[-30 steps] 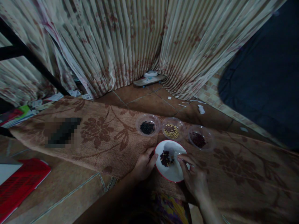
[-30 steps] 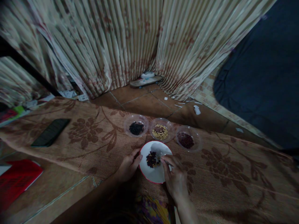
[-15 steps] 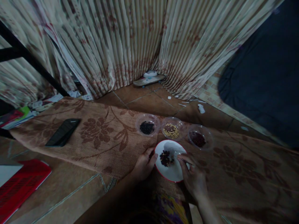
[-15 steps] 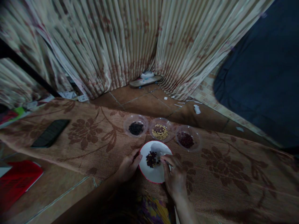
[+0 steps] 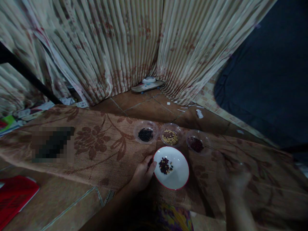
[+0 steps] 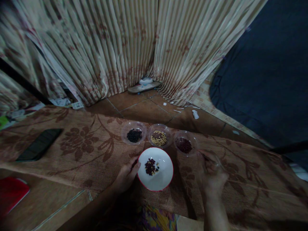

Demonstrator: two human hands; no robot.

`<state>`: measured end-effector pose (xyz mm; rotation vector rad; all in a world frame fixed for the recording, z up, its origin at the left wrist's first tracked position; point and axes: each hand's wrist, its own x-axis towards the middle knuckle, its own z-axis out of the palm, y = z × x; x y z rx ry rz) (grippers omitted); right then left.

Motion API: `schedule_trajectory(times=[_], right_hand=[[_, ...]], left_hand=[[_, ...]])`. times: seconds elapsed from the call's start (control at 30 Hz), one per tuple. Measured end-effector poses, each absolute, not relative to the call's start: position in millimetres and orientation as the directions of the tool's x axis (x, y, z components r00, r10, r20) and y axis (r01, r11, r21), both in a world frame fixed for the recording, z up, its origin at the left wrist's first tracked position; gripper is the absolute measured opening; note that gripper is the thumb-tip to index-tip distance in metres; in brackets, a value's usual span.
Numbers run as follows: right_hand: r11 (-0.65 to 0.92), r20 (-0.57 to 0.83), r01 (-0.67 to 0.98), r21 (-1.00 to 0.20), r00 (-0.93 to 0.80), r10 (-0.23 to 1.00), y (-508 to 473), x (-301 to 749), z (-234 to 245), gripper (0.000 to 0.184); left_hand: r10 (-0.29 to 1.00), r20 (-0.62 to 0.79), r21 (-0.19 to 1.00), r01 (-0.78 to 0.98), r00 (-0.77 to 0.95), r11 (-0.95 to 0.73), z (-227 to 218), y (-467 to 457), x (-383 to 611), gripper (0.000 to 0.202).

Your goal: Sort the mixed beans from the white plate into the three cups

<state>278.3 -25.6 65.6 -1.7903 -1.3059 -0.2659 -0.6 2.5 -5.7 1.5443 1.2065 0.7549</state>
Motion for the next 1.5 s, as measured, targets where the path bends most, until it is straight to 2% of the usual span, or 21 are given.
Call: schedule_trajectory(times=[0.1, 0.23, 0.37, 0.5, 0.6, 0.93, 1.1, 1.23, 1.33, 1.5], right_hand=[[-0.118, 0.621, 0.834, -0.54, 0.489, 0.612, -22.8, 290.6, 59.3, 0.029], [-0.028, 0.571, 0.711, -0.703, 0.587, 0.575, -28.7, 274.1, 51.0, 0.028], [-0.017, 0.423, 0.581, -0.814, 0.613, 0.667, -41.2, 239.5, 45.7, 0.027], [-0.066, 0.227, 0.481, -0.874, 0.524, 0.821, -52.4, 212.2, 34.5, 0.025], [-0.067, 0.175, 0.459, -0.886, 0.465, 0.868, -55.8, 203.3, 26.7, 0.024], [-0.052, 0.132, 0.467, -0.883, 0.353, 0.926, -63.0, 192.0, 21.5, 0.022], [0.007, 0.133, 0.53, -0.848, 0.199, 0.971, -57.3, 185.7, 23.0, 0.021], [-0.055, 0.207, 0.608, -0.792, 0.351, 0.913, -55.0, 200.0, 27.3, 0.022], [-0.097, 0.217, 0.593, -0.799, 0.435, 0.874, -58.4, 205.5, 29.2, 0.024], [-0.026, 0.123, 0.497, -0.868, 0.265, 0.956, -65.0, 191.3, 26.5, 0.023]], left_hand=[[0.947, -0.099, 0.945, 0.327, 0.304, -0.006, -4.8, 2.6, -0.9, 0.034], [0.948, -0.102, 0.942, 0.336, 0.302, -0.005, -3.4, 2.2, -0.6, 0.034], [0.952, -0.093, 0.937, 0.348, 0.291, -0.015, -3.1, 1.9, 0.2, 0.032], [0.954, -0.089, 0.937, 0.348, 0.286, -0.017, -3.6, 1.6, 0.2, 0.032], [0.953, -0.101, 0.938, 0.347, 0.286, -0.005, -3.8, 1.6, -0.1, 0.033], [0.949, -0.103, 0.94, 0.342, 0.297, -0.005, -4.5, 1.7, -0.3, 0.034], [0.947, -0.098, 0.943, 0.333, 0.306, -0.01, -4.6, 1.8, -0.2, 0.035], [0.947, -0.096, 0.943, 0.333, 0.305, -0.012, -4.4, 1.2, -0.4, 0.035], [0.942, -0.104, 0.944, 0.329, 0.319, -0.007, -4.6, 1.3, -0.8, 0.035], [0.943, -0.114, 0.945, 0.328, 0.313, 0.006, -5.0, 1.6, -0.7, 0.036]])
